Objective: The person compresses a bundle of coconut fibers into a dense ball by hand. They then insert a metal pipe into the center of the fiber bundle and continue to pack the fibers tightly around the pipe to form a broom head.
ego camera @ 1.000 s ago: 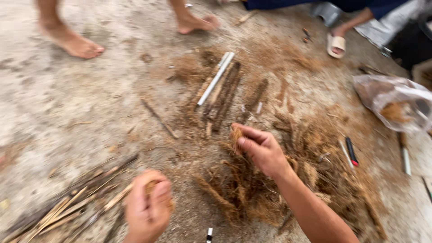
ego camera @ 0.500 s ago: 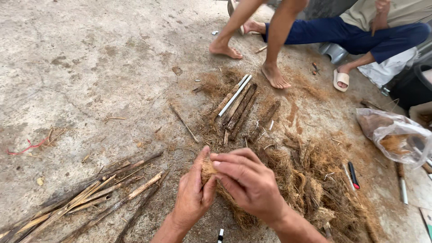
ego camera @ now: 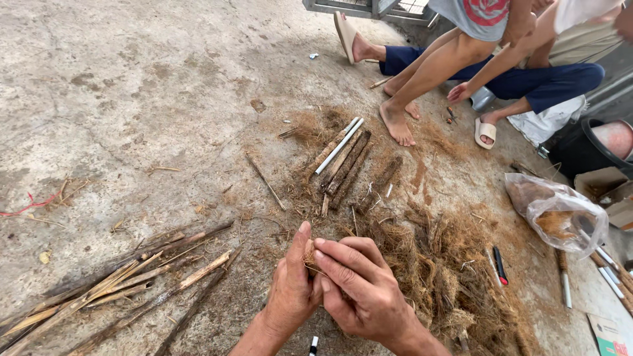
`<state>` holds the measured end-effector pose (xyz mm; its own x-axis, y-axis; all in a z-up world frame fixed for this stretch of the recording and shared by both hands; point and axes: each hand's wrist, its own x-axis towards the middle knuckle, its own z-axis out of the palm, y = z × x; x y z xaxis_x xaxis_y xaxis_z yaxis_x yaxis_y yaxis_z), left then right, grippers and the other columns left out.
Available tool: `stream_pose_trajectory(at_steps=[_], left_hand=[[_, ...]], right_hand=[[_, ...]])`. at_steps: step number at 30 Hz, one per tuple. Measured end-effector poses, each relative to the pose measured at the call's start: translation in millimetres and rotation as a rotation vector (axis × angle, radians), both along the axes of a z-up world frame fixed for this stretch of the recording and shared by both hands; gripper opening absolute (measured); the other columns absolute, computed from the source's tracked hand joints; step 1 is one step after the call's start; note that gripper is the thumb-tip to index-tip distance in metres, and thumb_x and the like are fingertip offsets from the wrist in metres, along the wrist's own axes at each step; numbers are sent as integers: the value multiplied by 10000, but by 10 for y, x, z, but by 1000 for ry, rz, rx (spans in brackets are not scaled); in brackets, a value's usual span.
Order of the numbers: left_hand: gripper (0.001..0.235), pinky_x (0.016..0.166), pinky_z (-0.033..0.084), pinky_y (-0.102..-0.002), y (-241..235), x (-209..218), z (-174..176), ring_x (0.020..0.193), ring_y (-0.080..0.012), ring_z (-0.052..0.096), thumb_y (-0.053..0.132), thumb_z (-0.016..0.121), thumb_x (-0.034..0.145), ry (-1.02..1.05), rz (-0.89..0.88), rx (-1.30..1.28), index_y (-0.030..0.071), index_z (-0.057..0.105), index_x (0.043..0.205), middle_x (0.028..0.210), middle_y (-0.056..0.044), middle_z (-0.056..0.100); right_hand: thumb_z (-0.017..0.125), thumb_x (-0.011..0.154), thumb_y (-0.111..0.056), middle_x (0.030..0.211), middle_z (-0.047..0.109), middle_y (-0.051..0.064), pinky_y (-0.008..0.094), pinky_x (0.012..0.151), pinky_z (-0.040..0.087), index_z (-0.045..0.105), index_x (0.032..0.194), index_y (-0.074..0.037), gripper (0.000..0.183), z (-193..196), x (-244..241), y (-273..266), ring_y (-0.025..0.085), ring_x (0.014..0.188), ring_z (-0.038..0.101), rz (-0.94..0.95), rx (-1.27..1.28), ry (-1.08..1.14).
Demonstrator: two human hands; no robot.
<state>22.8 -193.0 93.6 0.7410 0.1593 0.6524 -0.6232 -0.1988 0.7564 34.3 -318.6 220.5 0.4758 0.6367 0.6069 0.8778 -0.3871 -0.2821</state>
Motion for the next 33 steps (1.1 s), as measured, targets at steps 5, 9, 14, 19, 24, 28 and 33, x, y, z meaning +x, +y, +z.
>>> stream_pose_trajectory(at_steps=[5, 9, 14, 19, 24, 28, 33], left_hand=[[925, 582, 603, -371, -56, 14, -5, 705, -230, 718, -19, 704, 938, -88, -22, 43, 147, 89, 1608, 838, -61, 662], [917, 623, 624, -388, -33, 11, 52, 781, -285, 741, -104, 642, 825, -166, 10, 65, 148, 184, 1578, 988, -156, 690], [736, 734, 647, -393, -67, -30, 16, 849, -273, 740, -128, 621, 828, -168, 52, 108, 4, 292, 1473, 1058, -154, 653], [658, 764, 609, -401, -102, -76, -112, 864, -302, 684, -72, 676, 825, -149, 183, 181, -85, 342, 1392, 1185, -223, 557], [655, 588, 540, -361, -132, -92, -288, 676, -179, 639, -73, 711, 848, 67, 33, 142, -128, 335, 1382, 1038, -187, 566], [624, 668, 539, -338, -134, -102, -242, 812, -178, 641, -47, 678, 914, -107, -29, 31, -61, 279, 1394, 1078, -143, 569], [513, 812, 569, -318, -64, -114, -96, 983, -160, 608, 85, 528, 1024, -135, -312, -178, -17, 234, 1431, 1146, -159, 534]], right_hand=[[652, 949, -89, 1275, 706, 165, 409, 954, 591, 658, 1262, 8, 328, -34, -112, -100, 312, 1130, 674, -41, -65, -67], [540, 1072, -89, 1356, 673, 179, 392, 970, 596, 450, 1329, -43, 276, -117, -109, -200, 314, 1166, 662, 24, 59, 127], [490, 1085, -112, 1284, 577, 190, 383, 929, 648, 432, 1310, -64, 238, -198, -116, -294, 283, 1123, 738, 8, 222, 615], [629, 1038, -111, 1180, 811, 87, 302, 927, 579, 484, 1328, -66, 326, -107, 0, -345, 164, 1080, 724, -2, 152, 510], [744, 955, -74, 1132, 810, 83, 301, 896, 592, 656, 1230, -34, 292, 18, 65, -320, 148, 1051, 698, 51, 219, 599], [780, 922, -72, 1142, 798, 71, 293, 857, 640, 761, 1097, -84, 177, 17, 164, -352, 130, 1010, 752, 165, 234, 683], [764, 922, -72, 1165, 741, 41, 322, 870, 661, 779, 1120, -128, 207, -17, 275, -322, 179, 1036, 736, 293, 249, 848]])
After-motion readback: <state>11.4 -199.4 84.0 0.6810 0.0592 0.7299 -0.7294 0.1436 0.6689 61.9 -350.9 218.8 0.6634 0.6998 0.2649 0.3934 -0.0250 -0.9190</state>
